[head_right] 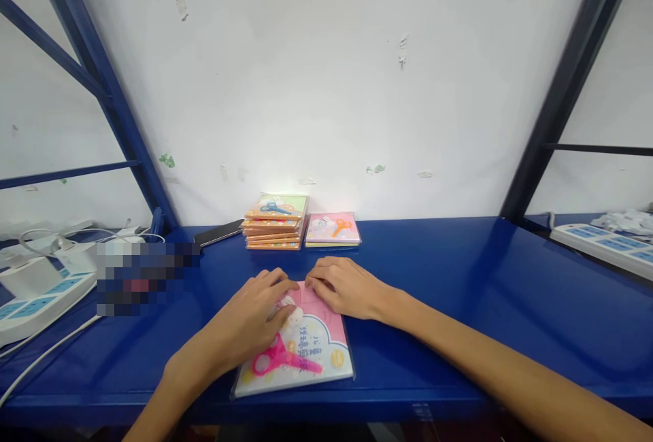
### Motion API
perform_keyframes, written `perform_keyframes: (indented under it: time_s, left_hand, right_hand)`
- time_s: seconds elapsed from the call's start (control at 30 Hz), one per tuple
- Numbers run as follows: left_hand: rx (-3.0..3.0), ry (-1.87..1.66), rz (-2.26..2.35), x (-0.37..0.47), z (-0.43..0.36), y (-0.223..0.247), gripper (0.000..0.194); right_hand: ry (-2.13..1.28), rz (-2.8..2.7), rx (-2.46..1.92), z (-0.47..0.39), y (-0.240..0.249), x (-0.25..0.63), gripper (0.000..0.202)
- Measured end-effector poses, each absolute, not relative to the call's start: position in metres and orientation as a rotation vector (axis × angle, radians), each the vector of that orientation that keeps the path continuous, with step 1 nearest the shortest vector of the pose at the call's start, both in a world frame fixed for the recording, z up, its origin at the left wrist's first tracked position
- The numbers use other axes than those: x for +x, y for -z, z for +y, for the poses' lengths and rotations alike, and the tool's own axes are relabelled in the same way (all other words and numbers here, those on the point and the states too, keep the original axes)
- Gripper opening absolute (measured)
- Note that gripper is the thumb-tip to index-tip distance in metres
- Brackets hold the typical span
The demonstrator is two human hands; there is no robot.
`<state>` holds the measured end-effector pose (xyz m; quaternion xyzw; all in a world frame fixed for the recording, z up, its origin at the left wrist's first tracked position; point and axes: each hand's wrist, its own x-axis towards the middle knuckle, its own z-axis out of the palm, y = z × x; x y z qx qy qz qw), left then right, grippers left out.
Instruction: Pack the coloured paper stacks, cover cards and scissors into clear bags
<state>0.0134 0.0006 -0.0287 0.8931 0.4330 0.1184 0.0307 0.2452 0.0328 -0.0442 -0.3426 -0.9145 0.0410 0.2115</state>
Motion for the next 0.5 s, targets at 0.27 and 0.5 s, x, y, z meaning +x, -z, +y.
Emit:
perform_keyframes:
  time_s: [0.27, 0.5]
  left_hand:
    - [2.677, -0.350, 1.453, -0.009, 0.006, 0.024, 0.034]
    - [2.521, -0.392, 1.326, -0.017, 0.013, 0.031, 0.036]
  right_hand:
    - [-0.095, -2.462, -1.286, 0.034, 0.019, 0.268, 0.034]
    - [-0.795, -1.866, -1.547, -0.078, 0.055, 0.305, 0.043]
